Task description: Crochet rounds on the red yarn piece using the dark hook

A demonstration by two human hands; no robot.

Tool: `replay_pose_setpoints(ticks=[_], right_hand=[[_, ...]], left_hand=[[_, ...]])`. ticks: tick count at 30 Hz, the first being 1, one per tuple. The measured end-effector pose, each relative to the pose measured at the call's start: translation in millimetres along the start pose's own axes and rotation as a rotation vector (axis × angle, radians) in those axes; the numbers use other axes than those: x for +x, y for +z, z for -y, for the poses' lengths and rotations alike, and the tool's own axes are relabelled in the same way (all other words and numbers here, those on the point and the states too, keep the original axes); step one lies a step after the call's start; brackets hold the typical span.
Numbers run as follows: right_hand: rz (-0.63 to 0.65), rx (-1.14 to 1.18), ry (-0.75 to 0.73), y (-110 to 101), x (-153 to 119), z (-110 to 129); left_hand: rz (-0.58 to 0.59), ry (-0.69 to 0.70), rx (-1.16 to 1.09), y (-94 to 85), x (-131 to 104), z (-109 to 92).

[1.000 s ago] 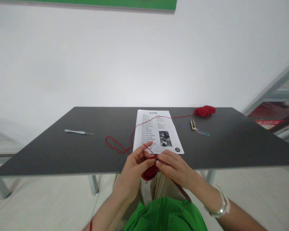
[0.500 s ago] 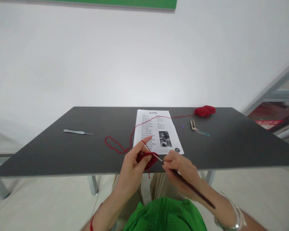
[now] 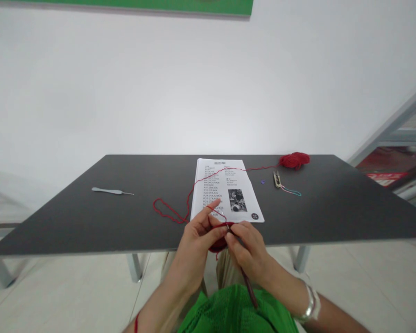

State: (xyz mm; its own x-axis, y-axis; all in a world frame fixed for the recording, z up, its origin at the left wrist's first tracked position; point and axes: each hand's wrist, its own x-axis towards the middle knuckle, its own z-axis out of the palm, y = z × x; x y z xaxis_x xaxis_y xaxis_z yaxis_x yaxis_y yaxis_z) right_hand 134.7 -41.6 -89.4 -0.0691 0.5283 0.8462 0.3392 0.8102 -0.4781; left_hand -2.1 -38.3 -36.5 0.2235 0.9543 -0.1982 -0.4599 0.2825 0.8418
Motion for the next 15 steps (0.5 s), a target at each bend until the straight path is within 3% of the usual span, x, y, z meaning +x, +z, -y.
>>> replay_pose_setpoints(ticks=[2, 4, 9, 15], right_hand=[[0.044, -0.037, -0.165, -3, 2, -4], [0.06, 0.031, -0.203, -5, 6, -6], [0.057, 0.403, 0.241, -13, 17, 2], [0.131, 0.454, 0.401, -34, 28, 8]], left_hand=[[0.03, -0.068, -0.071, -2.8, 1, -3], [0.042, -0.095, -0.103, -6.8, 2, -7], [0.052, -0.063, -0.093, -16.4, 6, -18], [0.161, -0.142, 0.005, -22.4, 9, -27]])
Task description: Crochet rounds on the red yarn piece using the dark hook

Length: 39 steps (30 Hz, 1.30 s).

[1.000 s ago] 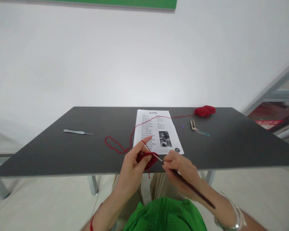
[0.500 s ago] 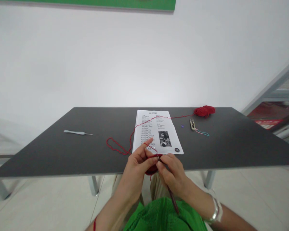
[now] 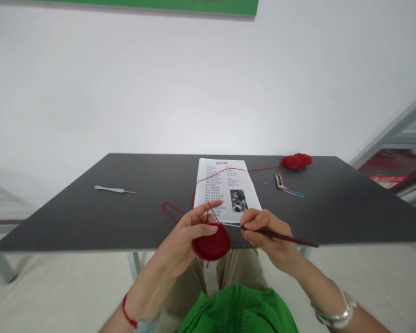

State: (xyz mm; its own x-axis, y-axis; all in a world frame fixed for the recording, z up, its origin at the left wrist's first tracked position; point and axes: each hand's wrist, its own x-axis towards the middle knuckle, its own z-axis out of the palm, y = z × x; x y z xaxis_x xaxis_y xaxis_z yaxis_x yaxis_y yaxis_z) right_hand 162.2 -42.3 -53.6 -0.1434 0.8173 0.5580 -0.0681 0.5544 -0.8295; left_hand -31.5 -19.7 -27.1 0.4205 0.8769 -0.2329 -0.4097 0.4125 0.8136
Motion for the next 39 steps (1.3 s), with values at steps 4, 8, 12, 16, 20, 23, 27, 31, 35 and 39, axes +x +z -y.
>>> replay_pose_setpoints(ticks=[4, 8, 12, 16, 20, 23, 27, 31, 35, 39], right_hand=[[0.082, 0.016, 0.033, -8, 6, 5], [0.168, -0.015, -0.01, -12, 11, 13], [0.264, -0.037, 0.018, -17, 17, 21], [0.262, 0.123, 0.145, -19, 20, 16], [0.148, 0.56, 0.376, -8, 17, 0], [0.001, 0.67, 0.453, 8, 9, -8], [-0.201, 0.567, 0.327, 24, -2, -9], [-0.187, 0.49, 0.243, 23, -2, -7], [-0.104, 0.505, 0.202, 14, 3, -6], [-0.048, 0.425, 0.133, 7, 2, -7]], left_hand=[[0.04, -0.045, 0.043, -3.8, 0, -4], [0.11, -0.082, 0.091, -10.1, 0, -7], [0.21, -0.16, 0.137, -16.0, 2, -12], [0.253, -0.173, 0.195, -15.7, 4, -15], [0.129, 0.039, 0.313, -6.1, 1, -8], [-0.025, 0.23, 0.332, 3.9, -1, 3], [-0.142, 0.335, 0.31, 12.4, -3, 15], [-0.103, 0.273, 0.253, 12.6, -5, 17], [-0.141, 0.269, 0.276, 11.8, -8, 15], [-0.154, 0.335, 0.335, 13.4, -11, 12]])
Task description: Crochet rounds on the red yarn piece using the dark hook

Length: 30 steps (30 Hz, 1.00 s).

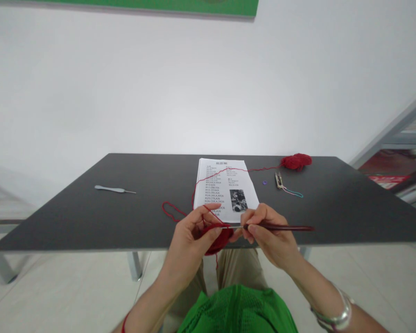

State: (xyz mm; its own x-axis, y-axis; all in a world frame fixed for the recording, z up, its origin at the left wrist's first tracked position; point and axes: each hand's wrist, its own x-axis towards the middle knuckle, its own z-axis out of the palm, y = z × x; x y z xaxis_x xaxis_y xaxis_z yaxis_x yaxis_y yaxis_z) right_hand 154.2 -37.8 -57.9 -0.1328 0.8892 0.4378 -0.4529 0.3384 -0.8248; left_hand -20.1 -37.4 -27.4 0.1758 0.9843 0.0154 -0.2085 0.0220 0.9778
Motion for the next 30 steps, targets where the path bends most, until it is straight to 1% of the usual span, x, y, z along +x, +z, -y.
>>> replay_pose_setpoints(ticks=[6, 11, 15, 18, 20, 23, 25, 27, 29, 30], right_hand=[[-0.013, -0.243, -0.124, 5, -7, 4], [-0.053, -0.411, -0.23, 11, -13, 3], [-0.115, -0.406, -0.216, 11, -14, -1], [-0.114, -0.396, -0.187, 11, -13, 0], [-0.103, -0.485, -0.213, 13, -14, 2], [-0.087, -0.714, -0.319, 19, -18, 1], [-0.058, -0.862, -0.4, 23, -21, -3], [0.006, -0.963, -0.449, 22, -20, -9], [0.109, -1.008, -0.496, 17, -14, -12], [0.189, -1.018, -0.535, 12, -10, -13]], left_hand=[[-0.058, 0.049, 0.013, 2.5, 0, 0], [-0.095, 0.048, -0.018, 6.4, -1, 3], [-0.12, 0.037, -0.065, 9.9, -1, 4], [-0.128, 0.037, -0.09, 11.2, -1, 5], [-0.135, 0.051, -0.078, 11.4, -2, 5], [-0.167, 0.08, -0.009, 11.8, -4, 9], [-0.19, 0.094, 0.046, 12.2, -5, 13], [-0.182, 0.1, 0.083, 12.1, -7, 17], [-0.147, 0.074, 0.062, 10.9, -7, 19], [-0.126, 0.043, 0.02, 9.9, -6, 19]])
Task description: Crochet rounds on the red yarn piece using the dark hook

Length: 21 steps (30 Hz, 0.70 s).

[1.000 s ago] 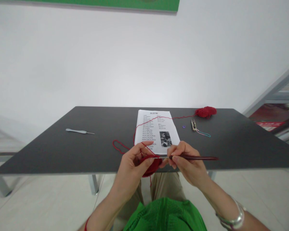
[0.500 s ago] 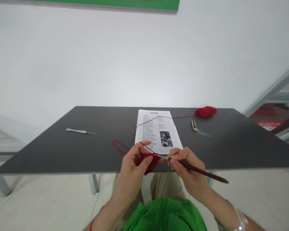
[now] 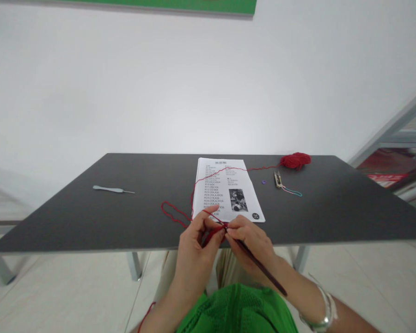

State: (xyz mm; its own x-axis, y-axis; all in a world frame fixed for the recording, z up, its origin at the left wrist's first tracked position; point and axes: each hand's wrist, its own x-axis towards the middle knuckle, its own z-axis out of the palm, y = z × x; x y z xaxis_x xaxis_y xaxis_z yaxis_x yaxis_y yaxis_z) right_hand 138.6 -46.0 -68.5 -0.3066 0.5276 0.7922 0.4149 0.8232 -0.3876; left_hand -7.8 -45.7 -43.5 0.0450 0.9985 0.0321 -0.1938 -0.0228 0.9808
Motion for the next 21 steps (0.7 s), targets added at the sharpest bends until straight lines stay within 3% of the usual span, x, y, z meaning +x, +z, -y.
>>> replay_pose_setpoints(ticks=[4, 7, 10, 14, 18, 21], right_hand=[[0.09, -0.18, -0.361, -8, 8, -19], [0.056, -0.388, -0.478, -8, 9, -18], [0.053, -0.482, -0.411, -7, 7, -6], [0.073, -0.391, -0.308, -12, 5, 9], [0.072, -0.135, -0.163, -19, 5, 10], [-0.016, 0.184, 0.114, -23, 7, 4]], left_hand=[[0.102, -0.235, -0.249, -3.9, 6, -4], [0.125, -0.302, -0.308, -4.0, 9, -5], [0.053, -0.175, -0.185, -1.8, 9, -4], [0.0, 0.091, 0.078, -1.4, 10, -4], [0.051, 0.166, 0.192, -5.6, 12, -4], [0.085, 0.163, 0.211, -9.1, 13, -3]])
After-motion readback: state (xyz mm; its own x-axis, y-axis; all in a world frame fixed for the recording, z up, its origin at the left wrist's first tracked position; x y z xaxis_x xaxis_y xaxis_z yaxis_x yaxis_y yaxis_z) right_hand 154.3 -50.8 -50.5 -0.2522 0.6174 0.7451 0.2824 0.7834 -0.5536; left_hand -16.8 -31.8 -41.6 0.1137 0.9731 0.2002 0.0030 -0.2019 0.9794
